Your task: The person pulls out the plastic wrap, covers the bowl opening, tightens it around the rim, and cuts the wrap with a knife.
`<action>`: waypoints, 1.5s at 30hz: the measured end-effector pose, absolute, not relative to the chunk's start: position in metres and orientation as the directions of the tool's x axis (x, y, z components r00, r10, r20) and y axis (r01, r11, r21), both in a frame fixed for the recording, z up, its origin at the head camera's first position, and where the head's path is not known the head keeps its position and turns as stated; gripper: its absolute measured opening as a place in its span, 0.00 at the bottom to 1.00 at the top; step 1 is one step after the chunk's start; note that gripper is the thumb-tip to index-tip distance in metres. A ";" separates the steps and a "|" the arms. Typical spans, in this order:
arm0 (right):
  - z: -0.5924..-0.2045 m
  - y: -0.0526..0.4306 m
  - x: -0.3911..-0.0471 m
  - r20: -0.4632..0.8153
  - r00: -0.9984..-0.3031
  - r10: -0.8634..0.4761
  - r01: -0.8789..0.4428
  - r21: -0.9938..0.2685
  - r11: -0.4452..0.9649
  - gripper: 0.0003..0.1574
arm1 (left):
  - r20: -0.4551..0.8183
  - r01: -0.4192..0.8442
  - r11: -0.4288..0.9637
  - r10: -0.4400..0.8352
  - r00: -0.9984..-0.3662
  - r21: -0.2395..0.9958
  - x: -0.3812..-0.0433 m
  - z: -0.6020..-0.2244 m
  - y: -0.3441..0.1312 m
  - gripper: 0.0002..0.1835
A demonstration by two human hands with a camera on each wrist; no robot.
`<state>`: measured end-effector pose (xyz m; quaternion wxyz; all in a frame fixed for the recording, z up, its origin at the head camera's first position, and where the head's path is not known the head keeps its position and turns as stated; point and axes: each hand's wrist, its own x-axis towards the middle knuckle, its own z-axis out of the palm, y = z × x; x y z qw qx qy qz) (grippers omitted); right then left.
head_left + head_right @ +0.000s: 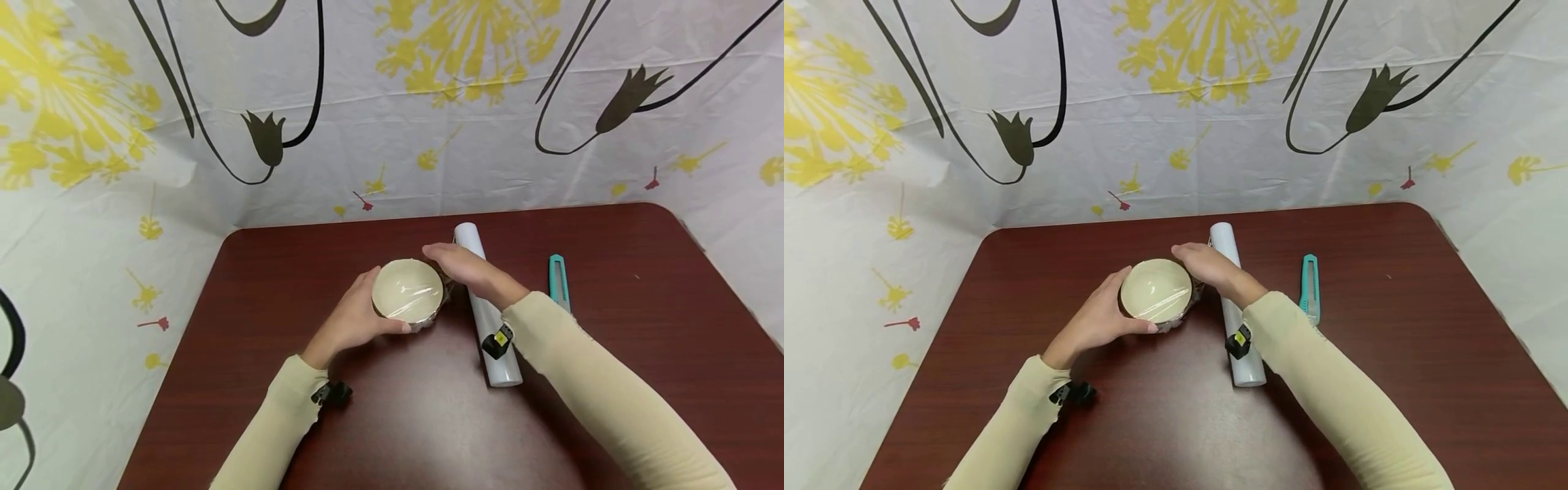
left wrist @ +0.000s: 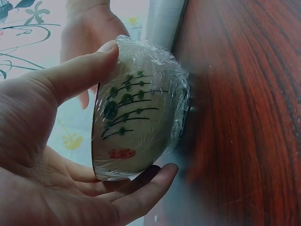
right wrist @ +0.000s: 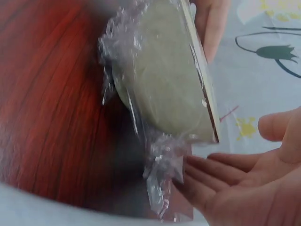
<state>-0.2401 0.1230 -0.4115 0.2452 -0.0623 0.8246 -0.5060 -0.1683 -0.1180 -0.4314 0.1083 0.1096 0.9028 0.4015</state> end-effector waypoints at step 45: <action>-0.399 0.121 -0.213 -0.423 -0.850 -0.314 0.273 -0.863 0.425 0.50 | -0.109 0.111 0.649 0.290 -0.951 0.753 -0.169 -0.433 -0.119 0.69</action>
